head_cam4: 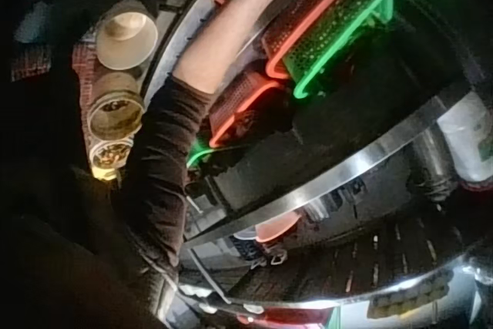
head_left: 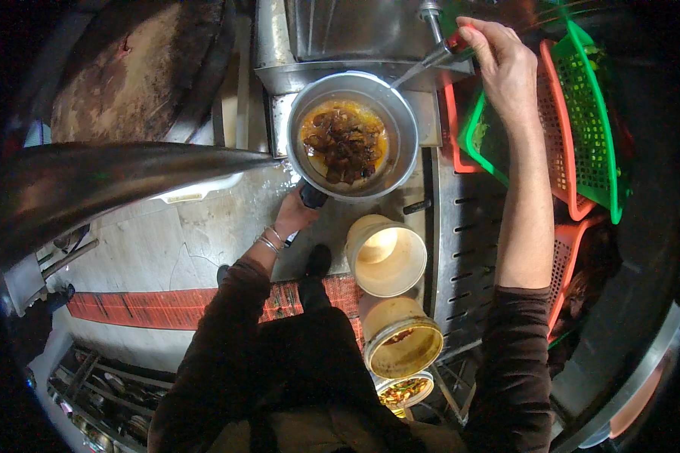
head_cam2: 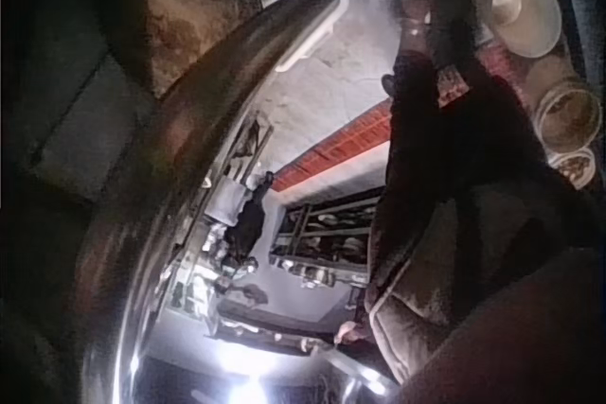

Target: The person uses chopsticks to transfer cooked meat from a metal bowl into a larger pot, then carries the pot to a sink and adds water. The person walks between a dining area and a commercial kitchen while handling the bowl and pot.

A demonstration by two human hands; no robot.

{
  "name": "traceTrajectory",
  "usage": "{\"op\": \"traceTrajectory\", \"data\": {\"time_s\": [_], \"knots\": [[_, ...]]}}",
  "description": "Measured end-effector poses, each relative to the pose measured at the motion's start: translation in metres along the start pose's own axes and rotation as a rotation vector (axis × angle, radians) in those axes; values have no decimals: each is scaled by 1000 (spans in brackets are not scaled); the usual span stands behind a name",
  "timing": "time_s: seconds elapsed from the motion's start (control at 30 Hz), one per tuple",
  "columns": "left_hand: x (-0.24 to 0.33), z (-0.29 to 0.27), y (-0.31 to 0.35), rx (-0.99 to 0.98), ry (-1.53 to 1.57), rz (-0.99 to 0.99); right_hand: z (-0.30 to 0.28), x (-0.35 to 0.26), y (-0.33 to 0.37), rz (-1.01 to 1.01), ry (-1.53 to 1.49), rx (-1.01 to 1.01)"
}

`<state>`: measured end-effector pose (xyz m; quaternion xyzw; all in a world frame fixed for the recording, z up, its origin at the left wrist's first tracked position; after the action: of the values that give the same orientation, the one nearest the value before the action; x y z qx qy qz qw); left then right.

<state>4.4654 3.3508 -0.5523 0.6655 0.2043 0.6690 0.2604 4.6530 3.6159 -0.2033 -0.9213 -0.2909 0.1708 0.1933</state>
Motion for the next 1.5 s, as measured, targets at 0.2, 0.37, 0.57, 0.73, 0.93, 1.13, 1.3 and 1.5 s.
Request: {"op": "traceTrajectory", "data": {"time_s": [0.2, 0.37, 0.57, 0.73, 0.93, 1.13, 1.3, 1.5], "knots": [[-13, -2, -6, 40, -83, 114, 3, -24, 32, -152, 87, 160], [-19, -5, 21, 49, -185, -8, 12, 26, 93, 370, -137, 159], [-31, -16, 113, 39, -239, 238, 106, 55, 249, 625, -217, -241], [-49, -32, 236, -21, -262, -31, 162, 11, 359, 759, -340, -522], [-101, -60, 379, 35, -167, -46, 147, -136, 342, 770, -503, -899], [-127, -104, 502, 168, 186, 52, 116, -275, 285, 599, -467, -848], [-95, -172, 610, 450, -83, 127, 94, -427, 200, 470, -678, -762], [-72, -256, 728, 605, 252, 12, 70, -614, 120, 268, -846, -771]]}}
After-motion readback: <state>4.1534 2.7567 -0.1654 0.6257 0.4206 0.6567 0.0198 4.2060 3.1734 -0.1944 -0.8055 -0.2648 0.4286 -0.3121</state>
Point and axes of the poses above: each hand's wrist, its own y-axis away from the middle knuckle, its own z-axis out of the palm, x = y × z, the point moved 7 cm from there along -y, towards the middle knuckle, and after that the axes turned 5 degrees about y, right-handed, at the moved point
